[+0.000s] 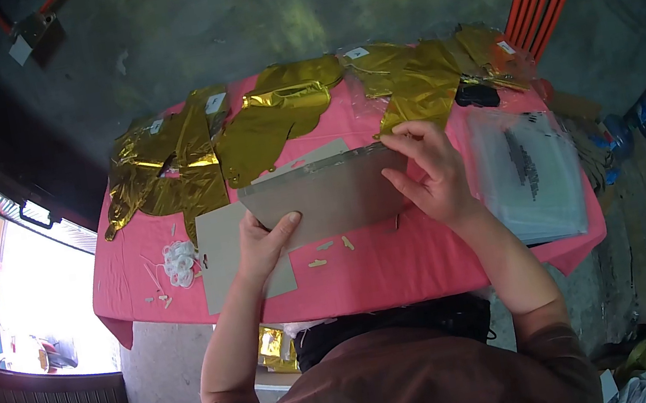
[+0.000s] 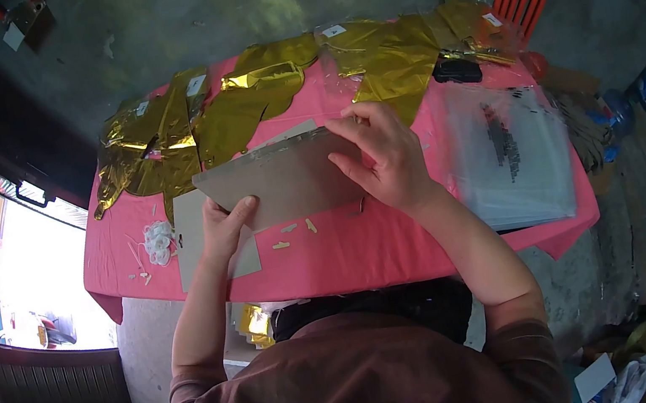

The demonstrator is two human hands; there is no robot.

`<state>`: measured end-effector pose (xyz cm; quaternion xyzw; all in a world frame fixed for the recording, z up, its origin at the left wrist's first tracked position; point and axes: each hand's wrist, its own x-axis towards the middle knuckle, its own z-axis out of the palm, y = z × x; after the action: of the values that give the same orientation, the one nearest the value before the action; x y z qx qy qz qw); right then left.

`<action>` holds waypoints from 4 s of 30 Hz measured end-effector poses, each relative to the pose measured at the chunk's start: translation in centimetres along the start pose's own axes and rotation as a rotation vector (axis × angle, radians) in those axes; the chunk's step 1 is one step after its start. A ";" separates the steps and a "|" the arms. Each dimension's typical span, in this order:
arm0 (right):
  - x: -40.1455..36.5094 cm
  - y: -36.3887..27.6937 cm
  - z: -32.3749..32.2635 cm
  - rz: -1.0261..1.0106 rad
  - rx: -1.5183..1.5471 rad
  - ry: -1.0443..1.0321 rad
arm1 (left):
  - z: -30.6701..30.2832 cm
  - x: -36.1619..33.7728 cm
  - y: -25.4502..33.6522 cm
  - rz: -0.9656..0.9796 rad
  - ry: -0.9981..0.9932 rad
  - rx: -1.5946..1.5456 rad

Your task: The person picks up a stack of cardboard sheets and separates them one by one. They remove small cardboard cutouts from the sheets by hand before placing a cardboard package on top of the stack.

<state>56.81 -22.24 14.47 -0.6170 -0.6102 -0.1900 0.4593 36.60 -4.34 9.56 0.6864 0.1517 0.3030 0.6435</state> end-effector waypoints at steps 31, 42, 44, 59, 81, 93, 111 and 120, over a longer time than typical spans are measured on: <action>1.0 -2.4 -1.4 -0.243 -0.218 0.025 | 0.3 -0.4 0.5 -0.005 -0.003 -0.082; 4.5 -3.9 -0.6 -0.158 -0.016 -0.484 | -0.4 -0.2 -0.7 0.059 -0.008 -0.154; 4.7 -3.8 -0.4 -0.156 0.002 -0.487 | -0.3 -0.2 -0.8 0.072 -0.008 -0.158; 5.9 -2.0 -0.6 -0.035 0.040 -0.571 | -0.3 -0.4 -0.8 0.021 -0.051 -0.196; 5.7 -1.1 -0.9 0.392 0.368 -0.683 | -0.4 0.3 6.3 -0.284 -0.078 0.022; -1.6 1.2 5.6 1.085 0.927 -0.817 | -3.7 7.4 3.5 -0.677 -0.672 0.315; -3.2 3.0 6.1 1.238 1.150 -0.846 | -3.5 9.5 -1.1 -0.559 -0.820 0.363; -3.5 3.3 6.4 1.201 1.174 -0.849 | -3.8 8.5 -0.4 -0.564 -0.775 0.366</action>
<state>57.17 -18.63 7.34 -0.5158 -0.3046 0.6576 0.4569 40.90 3.85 11.03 0.7822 0.1318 -0.1906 0.5784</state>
